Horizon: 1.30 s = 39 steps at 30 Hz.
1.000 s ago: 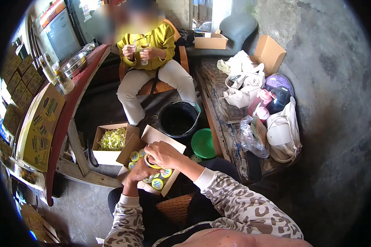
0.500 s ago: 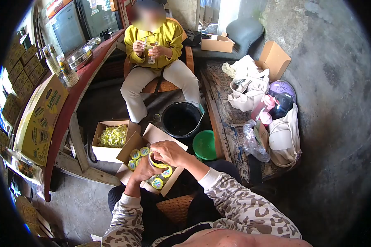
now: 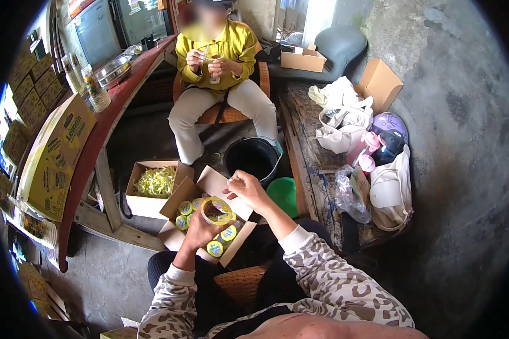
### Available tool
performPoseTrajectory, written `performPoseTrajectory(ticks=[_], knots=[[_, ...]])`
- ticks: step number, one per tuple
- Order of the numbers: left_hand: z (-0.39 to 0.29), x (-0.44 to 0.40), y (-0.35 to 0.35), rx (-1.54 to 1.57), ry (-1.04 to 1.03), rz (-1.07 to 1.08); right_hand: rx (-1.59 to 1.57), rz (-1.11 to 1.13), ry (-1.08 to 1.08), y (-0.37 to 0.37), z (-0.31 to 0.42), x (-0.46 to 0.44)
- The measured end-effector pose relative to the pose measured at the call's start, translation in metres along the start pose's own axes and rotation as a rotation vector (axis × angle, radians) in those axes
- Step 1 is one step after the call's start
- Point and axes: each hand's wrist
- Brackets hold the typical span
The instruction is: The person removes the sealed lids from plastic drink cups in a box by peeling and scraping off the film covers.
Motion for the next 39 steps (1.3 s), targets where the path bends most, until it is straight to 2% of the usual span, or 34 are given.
performPoseTrajectory(ticks=[3, 10, 13, 19, 21, 22, 24, 26, 27, 28, 32, 34, 38, 39], knots=[[0.008, -0.001, -0.003, 0.067, -0.018, -0.023, -0.024, 0.035, -0.112, -0.005, 0.001, -0.001], [0.013, 0.000, 0.000, 0.061, 0.004, -0.045, -0.083, 0.026, -0.146, 0.004, 0.008, 0.003], [0.021, 0.001, -0.005, 0.072, -0.049, -0.119, -0.009, 0.041, -0.126, 0.003, 0.012, 0.005], [0.014, 0.000, -0.003, 0.041, -0.038, -0.094, 0.182, 0.080, -0.104, -0.002, 0.011, 0.005], [0.014, -0.001, -0.004, 0.036, -0.061, -0.094, 0.428, 0.092, 0.027, -0.006, 0.012, 0.008], [0.013, -0.001, -0.003, -0.003, -0.037, -0.078, 0.442, 0.081, 0.146, -0.010, 0.012, 0.010], [0.016, 0.000, -0.004, -0.079, -0.052, -0.089, 0.589, 0.108, 0.113, -0.019, 0.020, 0.017], [0.012, 0.000, -0.003, -0.180, -0.112, -0.109, 0.833, 0.056, 0.265, -0.026, 0.023, 0.024], [0.017, -0.001, -0.004, -0.147, -0.076, -0.085, 0.909, 0.045, 0.353, -0.027, 0.017, 0.023], [0.017, -0.001, -0.005, -0.123, -0.075, -0.080, 1.000, 0.047, 0.338, -0.030, 0.022, 0.026], [0.010, -0.002, 0.001, -0.155, 0.019, 0.008, 1.056, 0.064, 0.377, -0.030, 0.018, 0.025], [0.005, -0.002, 0.003, -0.191, 0.051, 0.069, 1.084, 0.148, 0.350, -0.029, 0.019, 0.025], [0.005, 0.000, 0.005, -0.106, 0.066, 0.119, 1.100, 0.209, 0.422, -0.027, 0.015, 0.023], [0.010, -0.002, 0.006, 0.039, 0.099, 0.176, 1.103, 0.208, 0.426, -0.027, 0.016, 0.023]])
Point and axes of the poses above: each hand's wrist, its own x-axis away from the middle knuckle, its own y-axis out of the back of the hand, z = x × y, and after that the axes turned 5 degrees about -y, right-handed
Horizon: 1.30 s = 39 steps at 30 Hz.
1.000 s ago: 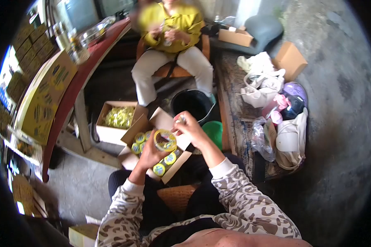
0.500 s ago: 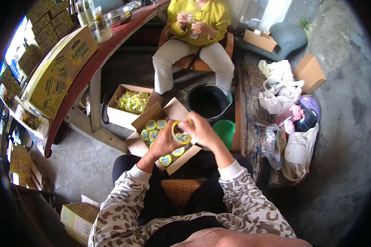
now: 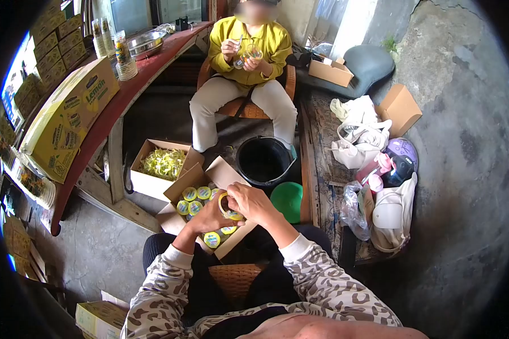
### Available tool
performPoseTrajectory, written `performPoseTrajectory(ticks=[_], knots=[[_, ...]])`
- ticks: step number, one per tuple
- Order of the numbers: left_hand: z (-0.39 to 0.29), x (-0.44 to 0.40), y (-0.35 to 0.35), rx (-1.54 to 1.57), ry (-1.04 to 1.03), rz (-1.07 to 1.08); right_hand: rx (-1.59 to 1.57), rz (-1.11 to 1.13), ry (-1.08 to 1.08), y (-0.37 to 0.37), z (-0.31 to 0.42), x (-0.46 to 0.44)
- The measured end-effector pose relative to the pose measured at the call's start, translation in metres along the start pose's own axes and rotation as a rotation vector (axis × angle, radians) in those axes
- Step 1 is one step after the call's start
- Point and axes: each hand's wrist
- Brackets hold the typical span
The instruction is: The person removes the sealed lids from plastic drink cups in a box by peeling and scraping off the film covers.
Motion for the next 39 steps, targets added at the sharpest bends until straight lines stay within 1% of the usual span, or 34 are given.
performPoseTrajectory(ticks=[1, 3, 5, 7, 8, 9, 11, 12, 13, 15, 18, 20, 26, 27, 28, 29, 31, 35, 36, 37, 38, 39], knots=[[0.004, 0.000, 0.002, 0.000, -0.004, -0.003, -0.006, 0.002, 0.002, 0.001, 0.000, 0.000], [0.008, -0.001, 0.006, 0.100, 0.011, 0.064, -0.018, 0.008, 0.004, 0.003, 0.001, 0.000], [0.006, 0.000, 0.012, 0.127, 0.016, 0.068, -0.023, 0.023, 0.012, 0.004, 0.001, 0.000], [-0.001, -0.004, 0.020, 0.045, 0.040, 0.320, -0.032, 0.037, 0.017, 0.003, 0.004, 0.000], [0.006, -0.001, 0.016, 0.046, -0.091, 0.224, -0.030, 0.040, 0.040, 0.003, 0.006, 0.001], [0.012, -0.003, 0.015, 0.047, -0.090, 0.225, -0.028, 0.043, 0.063, 0.002, 0.007, 0.001], [0.022, -0.004, 0.016, 0.055, 0.086, 0.368, 0.004, 0.023, 0.063, -0.001, 0.007, 0.002], [0.018, -0.003, 0.015, 0.051, 0.069, 0.307, 0.011, 0.032, 0.017, 0.000, 0.007, 0.002], [0.016, -0.002, 0.014, 0.050, 0.071, 0.308, 0.018, 0.043, -0.029, 0.002, 0.008, 0.002], [0.013, 0.000, 0.012, 0.094, 0.008, 0.178, 0.042, 0.024, -0.043, 0.003, 0.008, 0.003], [0.009, -0.001, 0.011, 0.034, 0.017, 0.148, 0.021, 0.064, -0.021, 0.004, 0.006, 0.002], [0.008, -0.001, 0.010, 0.012, 0.025, 0.122, 0.039, 0.020, 0.023, -0.001, 0.005, 0.002], [0.010, 0.000, 0.006, -0.025, -0.082, 0.037, -0.065, 0.027, 0.012, 0.000, 0.001, 0.002], [0.007, -0.001, 0.006, -0.103, -0.068, 0.040, -0.064, 0.027, 0.011, 0.001, 0.000, 0.001], [0.006, -0.001, 0.006, -0.182, -0.054, 0.044, -0.086, 0.039, -0.020, 0.001, 0.000, 0.001], [0.005, -0.002, 0.005, -0.181, -0.056, 0.045, -0.108, 0.051, -0.052, 0.002, 0.000, 0.001], [0.004, -0.002, 0.002, -0.154, -0.151, -0.034, -0.143, 0.032, -0.071, 0.002, -0.001, -0.001], [-0.009, -0.001, -0.005, -0.190, -0.136, -0.110, -0.186, -0.025, -0.113, 0.000, -0.001, -0.002], [-0.011, -0.001, -0.007, -0.245, -0.130, -0.154, -0.185, -0.025, -0.114, -0.001, -0.002, -0.003], [-0.012, -0.001, -0.010, -0.299, -0.123, -0.198, -0.238, -0.034, -0.175, -0.002, -0.005, -0.004], [-0.012, -0.001, -0.013, -0.299, -0.124, -0.196, -0.292, -0.044, -0.236, -0.004, -0.006, -0.005], [-0.011, -0.001, -0.015, -0.291, -0.095, -0.221, -0.291, -0.044, -0.237, -0.005, -0.006, -0.005]])
Point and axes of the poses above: each hand's wrist, its own x-axis away from the middle knuckle, its own y-axis out of the back of the hand, z = x × y, and after that the axes turned 5 degrees about -y, right-handed
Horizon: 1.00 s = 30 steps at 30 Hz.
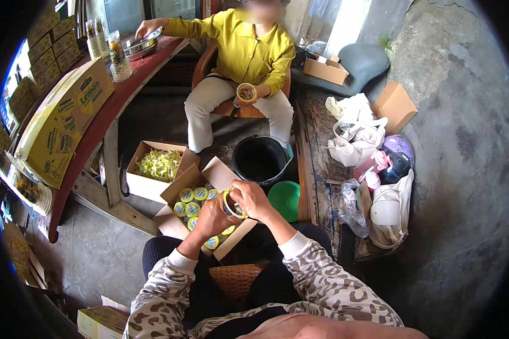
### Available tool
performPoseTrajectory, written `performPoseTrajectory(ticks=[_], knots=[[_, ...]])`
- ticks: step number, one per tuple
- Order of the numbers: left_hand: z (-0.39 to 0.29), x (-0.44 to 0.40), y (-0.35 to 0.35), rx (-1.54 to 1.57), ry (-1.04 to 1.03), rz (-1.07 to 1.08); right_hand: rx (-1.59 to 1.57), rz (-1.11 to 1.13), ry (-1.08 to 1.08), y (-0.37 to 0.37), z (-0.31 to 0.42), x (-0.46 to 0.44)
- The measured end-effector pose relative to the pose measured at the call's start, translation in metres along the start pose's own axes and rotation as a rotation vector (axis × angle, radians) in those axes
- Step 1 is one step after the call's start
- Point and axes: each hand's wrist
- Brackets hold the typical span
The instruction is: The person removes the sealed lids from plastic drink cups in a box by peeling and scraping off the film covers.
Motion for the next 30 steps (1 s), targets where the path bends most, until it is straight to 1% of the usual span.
performPoseTrajectory(ticks=[2, 6, 8, 9, 11, 13, 15, 19, 21, 25, 27, 28, 30], knots=[[0.000, 0.000, -0.002, 0.006, 0.031, -0.025, -0.023, -0.083, -0.001, -0.003, 0.000, -0.001], [0.000, 0.001, 0.001, 0.064, 0.043, 0.046, -0.009, -0.101, -0.005, -0.001, 0.001, 0.001], [-0.001, 0.002, 0.007, 0.093, 0.041, 0.087, 0.099, 0.001, 0.027, 0.002, -0.002, 0.002], [-0.002, 0.002, 0.010, 0.108, 0.053, 0.117, 0.080, 0.030, 0.064, 0.006, 0.001, 0.005], [0.006, 0.001, 0.014, 0.179, 0.088, 0.192, 0.112, 0.030, 0.085, 0.007, 0.004, 0.005], [0.015, 0.000, 0.015, 0.204, 0.076, 0.214, 0.144, 0.030, 0.104, 0.008, 0.006, 0.005], [0.021, 0.000, 0.016, 0.219, 0.056, 0.256, 0.162, 0.107, 0.120, 0.010, 0.007, 0.006], [0.016, -0.001, 0.021, 0.228, 0.042, 0.275, 0.158, 0.111, 0.188, 0.006, 0.008, 0.008], [0.007, -0.001, 0.025, 0.538, 0.066, 0.338, 0.164, 0.137, 0.204, 0.006, 0.010, 0.010], [0.011, -0.003, 0.025, 0.571, 0.029, 0.396, 0.134, 0.143, 0.231, 0.003, 0.007, 0.009], [0.010, -0.003, 0.028, 0.496, 0.145, 0.452, 0.062, 0.120, 0.224, 0.004, 0.008, 0.008], [0.009, -0.002, 0.027, 0.497, 0.146, 0.452, 0.062, 0.121, 0.223, 0.006, 0.010, 0.008], [0.009, -0.001, 0.023, 0.359, 0.129, 0.369, 0.060, 0.106, 0.174, 0.009, 0.014, 0.007]])
Point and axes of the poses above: each hand's wrist, its own x-axis away from the middle knuckle, its own y-axis out of the back of the hand, z = x × y, and after that the axes turned 5 degrees about -y, right-handed
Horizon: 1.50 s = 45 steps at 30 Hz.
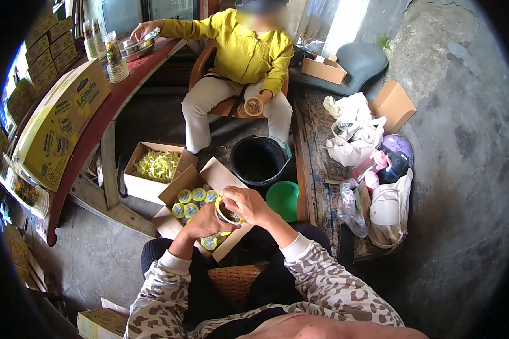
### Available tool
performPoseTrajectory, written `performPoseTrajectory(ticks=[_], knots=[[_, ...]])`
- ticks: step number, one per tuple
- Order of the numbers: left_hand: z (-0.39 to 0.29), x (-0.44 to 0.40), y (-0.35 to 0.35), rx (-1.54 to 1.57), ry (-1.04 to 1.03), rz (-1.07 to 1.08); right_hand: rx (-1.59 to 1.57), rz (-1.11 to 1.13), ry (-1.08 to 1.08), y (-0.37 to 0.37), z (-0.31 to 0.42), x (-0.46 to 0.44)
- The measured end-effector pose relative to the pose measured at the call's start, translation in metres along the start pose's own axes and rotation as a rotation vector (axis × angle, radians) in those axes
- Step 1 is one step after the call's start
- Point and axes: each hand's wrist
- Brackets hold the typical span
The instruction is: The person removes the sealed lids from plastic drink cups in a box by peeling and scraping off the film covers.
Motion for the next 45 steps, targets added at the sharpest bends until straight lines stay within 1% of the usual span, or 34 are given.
performPoseTrajectory(ticks=[1, 5, 8, 11, 12, 14, 15, 19, 20, 22, 24, 25, 27, 28, 30, 33, 37, 39, 40, 42, 43, 44, 45], knots=[[0.006, -0.001, -0.004, -0.037, -0.099, -0.076, 0.019, -0.051, 0.019, -0.002, -0.001, 0.000], [0.007, -0.002, -0.005, -0.072, -0.109, -0.120, -0.008, -0.075, 0.034, -0.006, -0.004, -0.002], [-0.002, -0.004, -0.004, -0.122, -0.079, -0.146, -0.062, -0.091, -0.038, -0.005, -0.002, -0.003], [-0.009, -0.004, -0.011, -0.242, -0.200, -0.281, -0.127, -0.172, -0.089, -0.007, -0.003, -0.005], [-0.011, -0.005, -0.013, -0.252, -0.209, -0.298, -0.166, -0.202, -0.083, -0.008, -0.006, -0.007], [0.002, -0.009, -0.019, -0.349, -0.236, -0.360, -0.201, -0.247, -0.156, -0.011, -0.010, -0.008], [-0.009, -0.009, -0.021, -0.358, -0.151, -0.375, -0.244, -0.260, -0.191, -0.012, -0.012, -0.010], [-0.004, -0.014, -0.029, -0.414, -0.168, -0.428, -0.313, -0.415, -0.269, -0.018, -0.011, -0.014], [-0.005, -0.015, -0.031, -0.413, -0.141, -0.434, -0.357, -0.430, -0.343, -0.017, -0.008, -0.014], [-0.004, -0.017, -0.032, -0.428, -0.148, -0.451, -0.375, -0.455, -0.408, -0.018, -0.016, -0.014], [-0.007, -0.018, -0.033, -0.421, -0.114, -0.452, -0.370, -0.491, -0.421, -0.023, -0.023, -0.016], [-0.008, -0.019, -0.034, -0.414, -0.082, -0.455, -0.391, -0.551, -0.421, -0.025, -0.024, -0.016], [-0.008, -0.020, -0.035, -0.407, -0.094, -0.460, -0.408, -0.649, -0.427, -0.026, -0.022, -0.015], [-0.007, -0.021, -0.035, -0.399, -0.107, -0.467, -0.409, -0.649, -0.427, -0.027, -0.021, -0.015], [-0.007, -0.022, -0.035, -0.402, -0.114, -0.472, -0.396, -0.729, -0.461, -0.028, -0.020, -0.015], [-0.006, -0.023, -0.035, -0.403, -0.124, -0.482, -0.443, -0.749, -0.508, -0.032, -0.027, -0.014], [-0.009, -0.023, -0.035, -0.405, -0.142, -0.509, -0.413, -0.792, -0.517, -0.039, -0.034, -0.014], [-0.007, -0.022, -0.038, -0.394, -0.156, -0.545, -0.482, -0.918, -0.553, -0.046, -0.046, -0.018], [-0.005, -0.020, -0.040, -0.384, -0.171, -0.581, -0.581, -0.983, -0.669, -0.039, -0.047, -0.021], [-0.006, -0.010, -0.046, -0.365, -0.213, -0.577, -0.868, -1.034, -0.690, -0.019, -0.076, -0.021], [-0.004, -0.006, -0.047, -0.329, -0.154, -0.533, -0.868, -0.979, -0.611, -0.012, -0.079, -0.018], [-0.003, -0.007, -0.046, -0.333, -0.157, -0.530, -0.869, -0.923, -0.532, -0.009, -0.081, -0.016], [-0.004, -0.006, -0.044, -0.330, -0.196, -0.556, -0.953, -0.827, -0.483, 0.000, -0.068, -0.014]])
Point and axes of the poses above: each hand's wrist, its own x-axis away from the middle knuckle, its own y-axis out of the back of the hand, z = x × y, and after that the axes turned 5 degrees about -y, right-handed
